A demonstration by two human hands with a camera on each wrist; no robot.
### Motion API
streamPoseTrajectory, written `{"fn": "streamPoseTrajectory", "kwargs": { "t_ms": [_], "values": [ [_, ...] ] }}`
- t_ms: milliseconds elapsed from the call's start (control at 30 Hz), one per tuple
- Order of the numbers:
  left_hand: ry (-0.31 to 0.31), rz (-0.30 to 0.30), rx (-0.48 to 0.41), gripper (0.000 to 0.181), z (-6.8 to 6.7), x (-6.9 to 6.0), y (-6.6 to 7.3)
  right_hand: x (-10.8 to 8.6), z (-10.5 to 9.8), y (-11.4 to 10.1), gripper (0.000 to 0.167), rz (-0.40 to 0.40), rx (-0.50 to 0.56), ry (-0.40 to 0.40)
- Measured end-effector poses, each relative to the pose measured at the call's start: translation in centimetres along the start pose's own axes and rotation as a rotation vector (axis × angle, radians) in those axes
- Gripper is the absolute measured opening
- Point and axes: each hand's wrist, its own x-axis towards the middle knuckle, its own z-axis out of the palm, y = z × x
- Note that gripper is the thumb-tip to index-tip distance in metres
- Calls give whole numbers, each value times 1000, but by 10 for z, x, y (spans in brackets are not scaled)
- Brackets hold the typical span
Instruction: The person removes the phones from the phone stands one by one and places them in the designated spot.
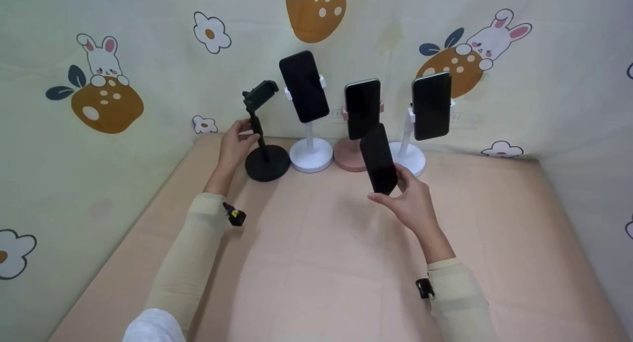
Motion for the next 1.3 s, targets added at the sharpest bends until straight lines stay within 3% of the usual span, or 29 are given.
{"fn": "streamPoseTrajectory", "kwargs": {
  "t_ms": [367, 667, 933, 1300],
  "values": [
    [-7, 33, -3, 48, -3, -8, -2, -5, -5, 7, 98, 4, -36, 28],
    [3, 84, 5, 31, 2, -17, -14, -8, -8, 19, 97, 2, -29, 40],
    [-83, 75, 34, 31, 8, -27, -17, -9, -11, 26, 98, 15, -35, 46],
    [-152, 77, 39, 30, 13, -33, -18, -12, -18, 31, 97, 32, -28, 60]
  ]
}}
